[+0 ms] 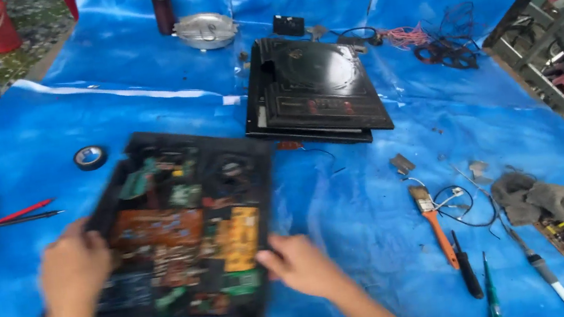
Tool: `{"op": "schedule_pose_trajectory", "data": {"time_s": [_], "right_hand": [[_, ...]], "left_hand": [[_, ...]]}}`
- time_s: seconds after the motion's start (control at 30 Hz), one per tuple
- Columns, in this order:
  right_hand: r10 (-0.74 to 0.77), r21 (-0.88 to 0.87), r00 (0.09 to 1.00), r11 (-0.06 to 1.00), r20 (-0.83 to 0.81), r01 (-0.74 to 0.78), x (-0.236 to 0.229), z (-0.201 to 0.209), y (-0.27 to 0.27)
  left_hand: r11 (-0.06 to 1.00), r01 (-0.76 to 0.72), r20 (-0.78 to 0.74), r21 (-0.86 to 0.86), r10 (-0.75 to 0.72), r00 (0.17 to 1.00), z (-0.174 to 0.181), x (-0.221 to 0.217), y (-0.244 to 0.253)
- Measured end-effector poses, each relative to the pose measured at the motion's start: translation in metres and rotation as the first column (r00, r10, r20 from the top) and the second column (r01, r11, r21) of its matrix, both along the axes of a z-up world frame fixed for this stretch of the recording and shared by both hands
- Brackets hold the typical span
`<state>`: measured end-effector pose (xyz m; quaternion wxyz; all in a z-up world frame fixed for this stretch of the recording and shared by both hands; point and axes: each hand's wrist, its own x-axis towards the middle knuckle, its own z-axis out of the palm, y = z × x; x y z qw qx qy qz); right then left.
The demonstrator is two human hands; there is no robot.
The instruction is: Inspecting and arranging internal electronic components of an induction cooker for repair or maintenance.
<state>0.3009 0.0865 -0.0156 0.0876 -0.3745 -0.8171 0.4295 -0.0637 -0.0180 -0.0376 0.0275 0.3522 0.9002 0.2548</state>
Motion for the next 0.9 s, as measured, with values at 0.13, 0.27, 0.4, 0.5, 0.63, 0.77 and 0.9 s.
{"op": "schedule_pose_trajectory", "data": {"time_s": [0.13, 0.27, 0.4, 0.5, 0.63, 0.77, 0.9], "right_hand": [[0.149, 0.01, 0.987, 0.989, 0.067, -0.15, -0.025, 0.053, 0.03], [-0.395, 0.437, 0.9, 0.787, -0.186, 0.436, 0.012, 0.08, 0.153], [-0.724, 0.435, 0.362, 0.094, -0.587, 0.895, 0.164, -0.065, 0.403], [-0.963, -0.435, 0.258, 0.267, -0.082, 0.86, 0.162, -0.03, 0.369], [-0.949, -0.626, 0.131, 0.289, -0.286, 0.724, 0.147, -0.042, 0.38], [-0.838, -0.741, -0.207, 0.297, -0.504, 0.603, 0.114, 0.012, 0.35], [-0.49, -0.661, -0.454, 0.437, -0.744, 0.611, 0.095, 0.094, 0.323]], "left_hand": [[0.997, 0.036, -0.085, 0.068, -0.03, 0.996, -0.031, -0.036, -0.007], [0.998, 0.056, -0.421, 0.014, -0.045, 0.906, -0.054, -0.038, -0.012], [0.994, -0.093, -0.575, -0.056, 0.044, 0.817, -0.075, -0.04, -0.006], [0.976, -0.194, -0.571, -0.102, 0.102, 0.814, -0.094, -0.052, 0.002], [0.963, -0.238, -0.511, -0.127, 0.142, 0.848, -0.109, -0.064, 0.01], [0.972, -0.199, -0.472, -0.128, 0.117, 0.874, -0.096, -0.059, 0.006], [0.988, -0.122, -0.399, -0.093, 0.075, 0.914, -0.073, -0.048, 0.004]]}}
